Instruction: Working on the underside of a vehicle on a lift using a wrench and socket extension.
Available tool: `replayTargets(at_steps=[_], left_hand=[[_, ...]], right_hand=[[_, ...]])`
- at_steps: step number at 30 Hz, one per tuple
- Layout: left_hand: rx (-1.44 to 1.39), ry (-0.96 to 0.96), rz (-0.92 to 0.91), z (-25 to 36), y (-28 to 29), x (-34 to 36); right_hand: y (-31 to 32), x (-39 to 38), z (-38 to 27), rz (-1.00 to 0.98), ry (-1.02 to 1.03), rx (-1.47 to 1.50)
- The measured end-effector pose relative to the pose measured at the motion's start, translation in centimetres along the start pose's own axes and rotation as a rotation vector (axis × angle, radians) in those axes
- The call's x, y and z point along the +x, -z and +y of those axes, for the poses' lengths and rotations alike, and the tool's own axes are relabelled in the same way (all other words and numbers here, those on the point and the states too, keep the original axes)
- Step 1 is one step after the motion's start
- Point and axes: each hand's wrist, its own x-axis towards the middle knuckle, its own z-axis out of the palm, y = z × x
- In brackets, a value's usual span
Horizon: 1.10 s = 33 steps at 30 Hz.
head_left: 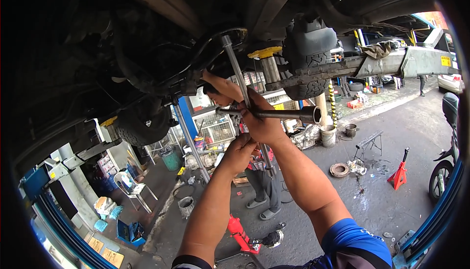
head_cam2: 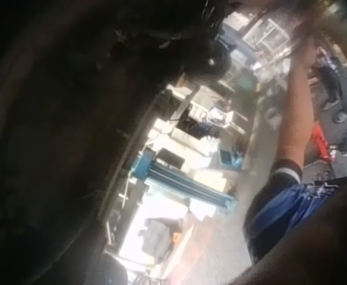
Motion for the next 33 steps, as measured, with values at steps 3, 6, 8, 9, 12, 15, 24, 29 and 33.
replayTargets(at_steps=[3,6,8,9,12,15,24,29,33], left_hand=[[0.030,-0.026,-0.002,-1.1,-0.4,-0.4],[0.081,-0.092,-0.012,-2.8,-1.5,-0.8],[0.017,-0.217,-0.107,-3.4,-2.2,-0.6],[0.038,-0.224,-0.087,-3.1,-2.9,-0.6],[-0.130,-0.338,-0.025,-4.3,-3.9,0.8],[-0.199,-0.297,0.033,-3.2,-4.9,-0.1],[-0.058,-0.245,0.083,-1.2,-3.7,-1.0],[0.051,-0.258,0.152,-0.6,-4.3,-0.2],[0.118,-0.224,0.186,-0.6,-6.0,0.1]], right_hand=[[-0.9,-0.3,1.0,0.086,-0.013,0.093],[-1.5,-0.5,0.4,0.127,-0.045,-0.005],[-1.9,0.0,-0.9,0.165,-0.012,-0.127],[-1.8,0.2,-1.1,0.208,0.028,-0.275],[-2.0,0.2,-0.2,0.223,0.061,-0.391],[-2.0,-0.1,0.0,0.251,0.001,-0.410],[-0.7,0.0,2.4,0.045,0.027,-0.300],[0.9,2.2,3.1,-0.024,-0.138,-0.329],[2.2,2.3,2.9,-0.028,-0.247,-0.440]])
